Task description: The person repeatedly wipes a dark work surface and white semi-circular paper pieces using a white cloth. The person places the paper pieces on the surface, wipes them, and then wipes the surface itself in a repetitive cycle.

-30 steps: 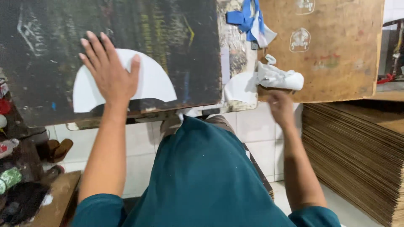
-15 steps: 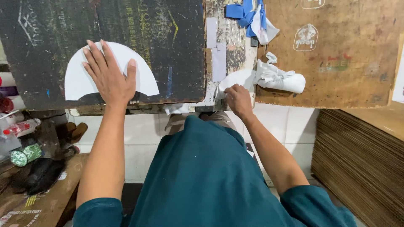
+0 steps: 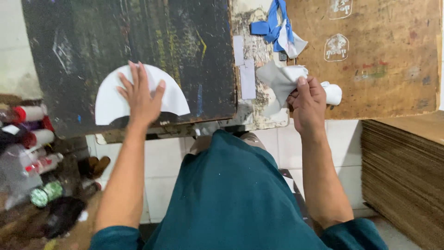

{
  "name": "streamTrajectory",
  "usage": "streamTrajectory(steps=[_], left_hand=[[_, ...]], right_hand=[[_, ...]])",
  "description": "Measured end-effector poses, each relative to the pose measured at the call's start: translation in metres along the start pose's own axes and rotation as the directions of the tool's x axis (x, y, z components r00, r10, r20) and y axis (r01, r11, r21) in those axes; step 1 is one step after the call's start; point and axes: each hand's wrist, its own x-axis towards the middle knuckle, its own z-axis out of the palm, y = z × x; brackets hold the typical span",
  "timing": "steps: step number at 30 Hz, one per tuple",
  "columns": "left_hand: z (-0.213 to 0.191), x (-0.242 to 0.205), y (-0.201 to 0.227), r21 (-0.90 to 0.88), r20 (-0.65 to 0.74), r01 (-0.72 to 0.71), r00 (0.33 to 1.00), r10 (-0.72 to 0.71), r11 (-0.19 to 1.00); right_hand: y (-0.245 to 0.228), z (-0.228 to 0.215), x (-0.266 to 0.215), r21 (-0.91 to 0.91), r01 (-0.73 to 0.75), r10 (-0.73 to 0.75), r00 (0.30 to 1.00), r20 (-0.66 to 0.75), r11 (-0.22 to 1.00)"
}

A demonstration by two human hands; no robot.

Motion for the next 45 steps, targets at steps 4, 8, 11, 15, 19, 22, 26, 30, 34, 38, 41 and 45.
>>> streamTrajectory(steps=[4, 8, 11, 15, 19, 22, 26, 30, 34, 38, 41, 45], left_hand=[[-0.015, -0.044, 0.068, -0.305, -0.075, -0.249, 0.969, 0.237, 0.919], [-0.028, -0.086, 0.085, -0.941, 0.326, 0.287, 0.912, 0.249, 0.182], [-0.036, -0.071, 0.050, -0.844, 0.513, 0.526, 0.849, 0.125, -0.110], [-0.065, -0.069, 0.005, -0.816, 0.577, 0.574, 0.815, 0.050, 0.061], [-0.111, -0.068, 0.004, -0.816, 0.569, 0.577, 0.787, 0.240, 0.041], [-0.156, -0.062, 0.008, -0.853, 0.485, 0.509, 0.687, 0.541, 0.119], [-0.167, -0.029, -0.030, -0.932, 0.361, 0.333, 0.796, 0.487, 0.146], [-0.172, -0.004, -0.078, -0.922, 0.382, 0.349, 0.894, 0.234, 0.170], [-0.172, 0.004, -0.092, -0.904, 0.393, 0.358, 0.911, 0.122, 0.233], [-0.176, 0.022, -0.092, -0.858, 0.355, 0.341, 0.934, -0.036, 0.385], [-0.175, 0.051, -0.090, -0.797, 0.290, 0.290, 0.953, -0.086, 0.529], [-0.135, 0.105, -0.106, -0.677, 0.108, 0.151, 0.988, -0.106, 0.721]], right_hand=[[-0.054, 0.083, -0.068, -0.265, 0.292, -0.271, 0.956, 0.113, 0.919], [-0.049, 0.182, -0.134, -0.397, 0.622, -0.395, 0.759, 0.517, 0.675], [-0.047, 0.235, -0.150, -0.223, 0.841, -0.439, 0.462, 0.770, 0.493], [-0.039, 0.262, -0.156, -0.175, 0.747, -0.374, 0.504, 0.779, 0.641], [-0.018, 0.260, -0.117, -0.376, 0.694, -0.402, 0.685, 0.607, 0.614], [0.032, 0.259, -0.093, -0.053, 0.122, -0.069, 0.814, 0.576, 0.991], [0.078, 0.253, -0.103, 0.047, -0.208, 0.125, 0.738, 0.662, 0.977], [0.072, 0.252, -0.106, -0.123, -0.345, 0.351, 0.745, 0.567, 0.930], [0.032, 0.288, -0.095, -0.244, -0.288, 0.371, 0.815, 0.445, 0.926], [0.043, 0.287, -0.043, -0.307, -0.143, 0.245, 0.914, 0.325, 0.941], [0.037, 0.304, -0.006, -0.384, -0.031, 0.155, 0.943, 0.296, 0.923], [0.027, 0.323, 0.050, -0.649, 0.179, 0.027, 0.955, 0.294, 0.739]])
